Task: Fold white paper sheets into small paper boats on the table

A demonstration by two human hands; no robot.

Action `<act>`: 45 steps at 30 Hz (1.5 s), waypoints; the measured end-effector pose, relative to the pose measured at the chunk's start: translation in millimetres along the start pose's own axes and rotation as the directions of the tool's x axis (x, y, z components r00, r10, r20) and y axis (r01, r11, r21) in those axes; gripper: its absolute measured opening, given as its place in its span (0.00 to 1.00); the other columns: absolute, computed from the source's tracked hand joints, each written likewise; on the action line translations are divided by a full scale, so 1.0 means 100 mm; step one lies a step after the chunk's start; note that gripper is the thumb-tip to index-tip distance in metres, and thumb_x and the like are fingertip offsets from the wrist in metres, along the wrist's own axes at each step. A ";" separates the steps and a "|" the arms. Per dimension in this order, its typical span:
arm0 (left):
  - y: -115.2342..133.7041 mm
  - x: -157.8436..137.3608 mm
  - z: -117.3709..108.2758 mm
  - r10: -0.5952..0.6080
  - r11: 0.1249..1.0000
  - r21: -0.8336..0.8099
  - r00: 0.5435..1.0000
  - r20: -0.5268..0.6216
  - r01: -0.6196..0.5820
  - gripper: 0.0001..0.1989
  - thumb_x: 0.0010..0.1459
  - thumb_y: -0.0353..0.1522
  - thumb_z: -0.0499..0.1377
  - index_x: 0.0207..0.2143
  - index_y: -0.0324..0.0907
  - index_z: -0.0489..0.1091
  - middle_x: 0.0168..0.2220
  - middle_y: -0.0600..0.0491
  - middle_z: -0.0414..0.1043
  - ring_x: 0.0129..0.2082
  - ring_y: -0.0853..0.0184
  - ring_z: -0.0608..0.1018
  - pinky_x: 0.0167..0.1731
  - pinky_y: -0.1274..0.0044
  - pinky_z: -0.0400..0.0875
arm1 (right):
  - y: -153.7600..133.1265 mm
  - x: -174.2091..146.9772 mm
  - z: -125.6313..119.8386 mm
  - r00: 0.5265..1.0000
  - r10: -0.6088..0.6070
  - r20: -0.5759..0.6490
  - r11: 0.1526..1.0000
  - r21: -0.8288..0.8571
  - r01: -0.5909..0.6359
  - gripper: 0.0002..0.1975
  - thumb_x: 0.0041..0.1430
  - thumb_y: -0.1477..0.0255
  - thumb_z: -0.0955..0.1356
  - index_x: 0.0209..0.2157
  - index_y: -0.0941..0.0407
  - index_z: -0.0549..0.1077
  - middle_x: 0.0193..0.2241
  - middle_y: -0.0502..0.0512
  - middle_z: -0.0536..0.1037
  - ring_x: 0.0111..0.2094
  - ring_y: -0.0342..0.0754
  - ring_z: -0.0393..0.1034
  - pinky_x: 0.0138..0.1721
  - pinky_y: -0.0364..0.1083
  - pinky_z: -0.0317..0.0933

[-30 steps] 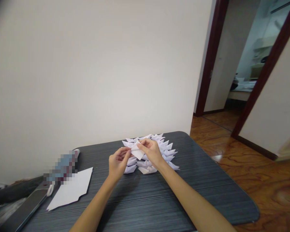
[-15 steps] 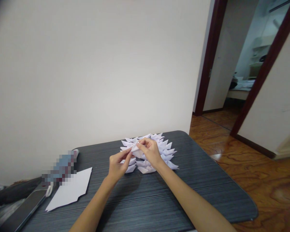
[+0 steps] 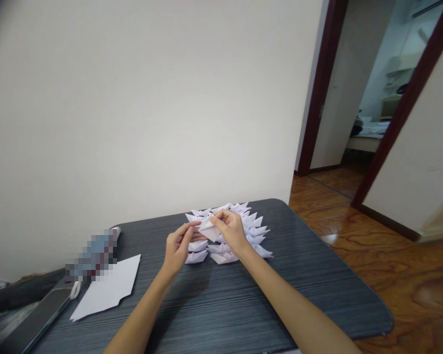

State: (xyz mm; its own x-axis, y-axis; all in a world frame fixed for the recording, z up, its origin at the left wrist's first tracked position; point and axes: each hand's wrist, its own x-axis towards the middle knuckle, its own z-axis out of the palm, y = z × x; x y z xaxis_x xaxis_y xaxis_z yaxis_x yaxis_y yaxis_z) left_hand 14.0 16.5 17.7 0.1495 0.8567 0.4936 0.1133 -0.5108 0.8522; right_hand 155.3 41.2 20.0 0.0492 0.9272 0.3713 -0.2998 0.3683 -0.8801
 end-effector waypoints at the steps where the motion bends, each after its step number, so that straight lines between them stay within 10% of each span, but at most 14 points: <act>1: 0.00 0.00 0.00 0.017 1.000 0.009 1.000 0.001 -0.017 0.14 0.54 0.34 0.51 0.39 0.35 0.68 0.32 0.48 0.75 0.28 0.65 0.78 0.31 0.76 0.74 | 0.00 0.00 0.00 1.000 0.000 -0.003 1.000 0.003 0.000 0.08 0.43 0.73 0.68 0.16 0.59 0.65 0.20 0.48 0.67 0.24 0.40 0.61 0.27 0.40 0.54; 8: -0.07 -0.02 0.01 0.235 0.930 0.304 0.970 -0.057 -0.208 0.10 0.50 0.30 0.55 0.35 0.36 0.71 0.28 0.48 0.76 0.25 0.67 0.78 0.27 0.80 0.73 | 0.01 0.00 0.01 1.000 -0.002 -0.009 1.000 0.009 0.002 0.08 0.43 0.73 0.68 0.16 0.58 0.64 0.19 0.48 0.66 0.24 0.40 0.60 0.26 0.40 0.55; 35: -0.11 0.00 0.04 -0.041 0.991 0.127 0.999 0.001 0.040 0.11 0.52 0.36 0.53 0.29 0.37 0.69 0.25 0.51 0.73 0.20 0.68 0.76 0.21 0.80 0.70 | 0.03 -0.02 0.02 0.989 -0.039 0.143 0.981 -0.185 0.066 0.10 0.44 0.71 0.67 0.16 0.59 0.63 0.24 0.50 0.70 0.28 0.42 0.64 0.31 0.42 0.58; 45: -0.08 0.03 0.03 -0.201 0.977 -0.057 0.978 0.058 0.204 0.13 0.49 0.38 0.56 0.28 0.35 0.69 0.23 0.51 0.73 0.19 0.67 0.76 0.22 0.77 0.73 | 0.00 0.03 -0.09 0.923 0.282 0.263 0.953 -0.188 -0.238 0.12 0.43 0.67 0.68 0.28 0.62 0.68 0.18 0.49 0.71 0.17 0.38 0.62 0.18 0.38 0.55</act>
State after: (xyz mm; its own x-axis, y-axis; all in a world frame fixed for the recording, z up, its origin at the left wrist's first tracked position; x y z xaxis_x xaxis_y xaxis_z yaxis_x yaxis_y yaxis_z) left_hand 16.4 23.6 11.7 0.1805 0.9361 0.3017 0.0854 -0.3205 0.9434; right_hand 164.5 44.8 18.7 -0.2898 0.9415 0.1719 -0.1186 0.1429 -0.9826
